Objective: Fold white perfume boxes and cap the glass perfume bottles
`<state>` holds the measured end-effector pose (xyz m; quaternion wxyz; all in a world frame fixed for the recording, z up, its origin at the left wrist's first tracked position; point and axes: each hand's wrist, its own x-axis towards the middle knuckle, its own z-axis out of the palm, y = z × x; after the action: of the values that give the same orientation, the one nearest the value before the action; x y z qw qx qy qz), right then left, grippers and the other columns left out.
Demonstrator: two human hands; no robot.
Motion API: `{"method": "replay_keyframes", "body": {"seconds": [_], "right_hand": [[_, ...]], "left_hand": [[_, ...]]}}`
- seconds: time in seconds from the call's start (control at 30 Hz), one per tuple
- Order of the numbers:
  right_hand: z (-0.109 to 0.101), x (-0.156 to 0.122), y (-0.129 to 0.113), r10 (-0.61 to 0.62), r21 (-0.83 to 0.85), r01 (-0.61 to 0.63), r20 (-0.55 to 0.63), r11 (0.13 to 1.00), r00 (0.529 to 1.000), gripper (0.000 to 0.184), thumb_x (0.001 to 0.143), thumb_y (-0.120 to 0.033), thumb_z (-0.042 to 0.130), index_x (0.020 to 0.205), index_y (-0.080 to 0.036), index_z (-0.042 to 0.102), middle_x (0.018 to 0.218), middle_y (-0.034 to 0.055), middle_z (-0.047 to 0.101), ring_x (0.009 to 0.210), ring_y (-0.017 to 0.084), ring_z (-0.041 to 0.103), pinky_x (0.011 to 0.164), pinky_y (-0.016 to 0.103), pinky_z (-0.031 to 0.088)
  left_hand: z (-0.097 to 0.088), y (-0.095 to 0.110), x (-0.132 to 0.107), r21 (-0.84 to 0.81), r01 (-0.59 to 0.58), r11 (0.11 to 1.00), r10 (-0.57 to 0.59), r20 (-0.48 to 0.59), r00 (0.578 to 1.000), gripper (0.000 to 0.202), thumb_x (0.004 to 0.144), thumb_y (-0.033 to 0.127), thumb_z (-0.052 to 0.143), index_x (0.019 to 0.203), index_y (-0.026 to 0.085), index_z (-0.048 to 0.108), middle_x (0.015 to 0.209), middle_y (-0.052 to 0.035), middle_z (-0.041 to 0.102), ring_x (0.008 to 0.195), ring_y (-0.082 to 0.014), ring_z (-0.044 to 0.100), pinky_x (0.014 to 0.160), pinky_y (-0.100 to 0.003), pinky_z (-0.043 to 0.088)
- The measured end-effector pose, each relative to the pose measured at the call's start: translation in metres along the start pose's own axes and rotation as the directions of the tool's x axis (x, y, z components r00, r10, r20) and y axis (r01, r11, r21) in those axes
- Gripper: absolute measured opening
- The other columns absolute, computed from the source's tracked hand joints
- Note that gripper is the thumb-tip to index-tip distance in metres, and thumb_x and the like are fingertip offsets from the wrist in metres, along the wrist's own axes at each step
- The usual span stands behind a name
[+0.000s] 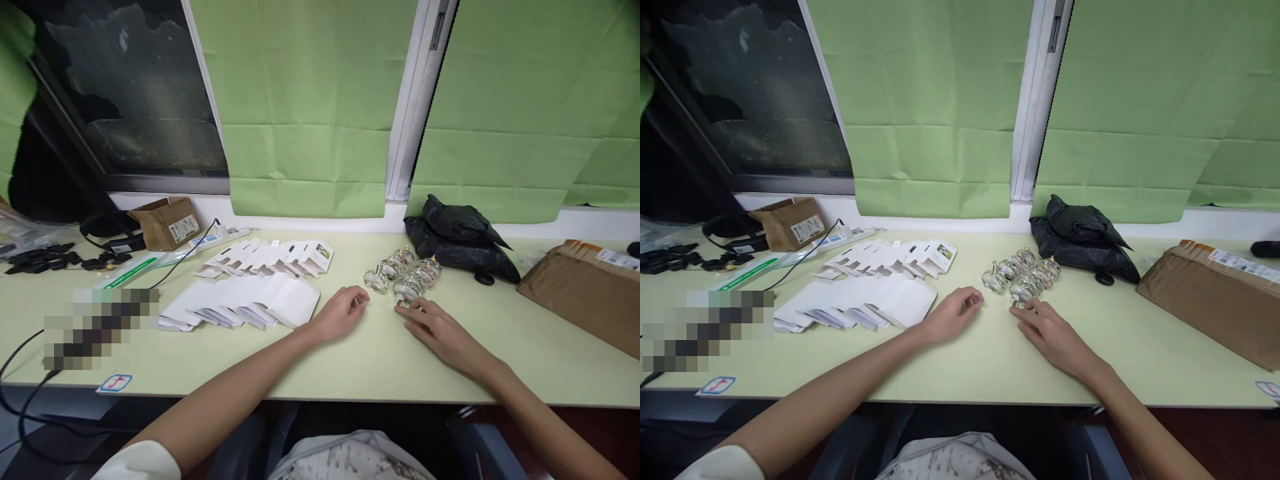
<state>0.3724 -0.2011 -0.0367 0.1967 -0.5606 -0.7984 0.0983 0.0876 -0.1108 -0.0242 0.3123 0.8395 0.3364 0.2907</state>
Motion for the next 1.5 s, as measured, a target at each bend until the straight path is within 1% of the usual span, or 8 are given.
{"method": "replay_keyframes", "body": {"seconds": [0.23,0.57,0.77,0.9,1.13,1.27,1.4,1.5], "right_hand": [[0.001,0.003,0.001,0.021,-0.008,-0.021,-0.009,1.000,1.000,0.047,0.107,-0.049,0.039,0.149,-0.035,0.055,0.135,0.0090,0.056,0.126,0.028,0.055,0.111,0.047,0.046],[0.007,-0.002,0.005,-0.024,0.005,0.024,-0.069,1.000,0.997,0.040,0.106,-0.045,0.043,0.140,-0.033,0.061,0.131,0.0087,0.059,0.121,0.027,0.059,0.107,0.045,0.050],[0.008,-0.011,0.006,-0.017,-0.001,0.017,-0.098,1.000,0.995,0.039,0.107,-0.043,0.043,0.143,-0.033,0.056,0.129,0.0083,0.057,0.120,0.024,0.060,0.105,0.041,0.052],[0.005,-0.015,0.003,-0.025,-0.003,0.024,-0.117,1.000,0.993,0.041,0.108,-0.041,0.042,0.147,-0.034,0.051,0.130,0.0082,0.056,0.117,0.023,0.061,0.101,0.038,0.054],[-0.004,-0.010,-0.003,-0.082,-0.069,0.072,-0.157,0.995,0.984,0.037,0.108,-0.037,0.041,0.142,-0.033,0.054,0.125,0.0080,0.059,0.112,0.023,0.064,0.096,0.037,0.054],[-0.016,0.012,-0.003,-0.103,-0.137,0.066,-0.282,0.988,0.954,0.030,0.109,-0.037,0.038,0.129,-0.030,0.060,0.115,0.0084,0.063,0.111,0.025,0.064,0.094,0.038,0.052],[-0.027,0.035,0.008,0.020,-0.100,-0.073,-0.452,0.992,0.892,0.024,0.105,-0.046,0.048,0.109,-0.025,0.058,0.101,0.0073,0.064,0.087,0.022,0.063,0.076,0.034,0.050],[-0.027,0.042,0.020,0.112,-0.053,-0.150,-0.438,0.987,0.892,0.034,0.097,-0.055,0.057,0.111,-0.024,0.054,0.102,0.0072,0.064,0.083,0.022,0.061,0.071,0.033,0.048]], "left_hand": [[0.004,-0.006,0.006,0.040,-0.012,0.999,0.011,0.020,1.000,0.034,0.097,0.035,0.055,0.129,0.024,0.055,0.129,-0.0098,0.060,0.114,-0.0252,0.060,0.104,-0.042,0.048],[0.039,-0.006,0.070,0.157,0.203,0.967,-0.158,-0.257,0.953,0.090,0.081,0.072,0.068,0.143,0.016,0.035,0.146,-0.0209,0.043,0.139,-0.0393,0.043,0.112,-0.051,0.040],[0.059,-0.003,0.084,0.179,0.256,0.950,-0.182,-0.349,0.919,0.074,0.075,0.064,0.077,0.124,0.019,0.042,0.131,-0.0147,0.050,0.127,-0.0331,0.050,0.106,-0.045,0.043],[0.054,-0.004,0.079,0.173,0.255,0.951,-0.189,-0.326,0.926,0.055,0.080,0.048,0.074,0.115,0.021,0.043,0.126,-0.0127,0.050,0.120,-0.0295,0.053,0.100,-0.042,0.046],[0.032,-0.013,0.044,0.151,0.181,0.972,-0.133,-0.281,0.950,0.053,0.080,0.044,0.075,0.115,0.021,0.042,0.126,-0.0125,0.050,0.120,-0.0285,0.053,0.103,-0.042,0.045],[0.022,-0.011,0.019,0.084,0.171,0.982,-0.143,-0.269,0.952,0.054,0.080,0.047,0.076,0.113,0.022,0.041,0.122,-0.0111,0.055,0.117,-0.0282,0.055,0.100,-0.042,0.046],[0.018,-0.008,0.004,0.023,0.175,0.984,-0.163,-0.254,0.953,0.060,0.078,0.052,0.078,0.114,0.023,0.041,0.122,-0.0110,0.060,0.115,-0.0294,0.057,0.099,-0.044,0.047],[0.016,-0.008,0.000,-0.005,0.158,0.987,-0.154,-0.250,0.956,0.069,0.076,0.055,0.080,0.122,0.022,0.041,0.129,-0.0131,0.060,0.122,-0.0306,0.056,0.102,-0.044,0.047]]}}
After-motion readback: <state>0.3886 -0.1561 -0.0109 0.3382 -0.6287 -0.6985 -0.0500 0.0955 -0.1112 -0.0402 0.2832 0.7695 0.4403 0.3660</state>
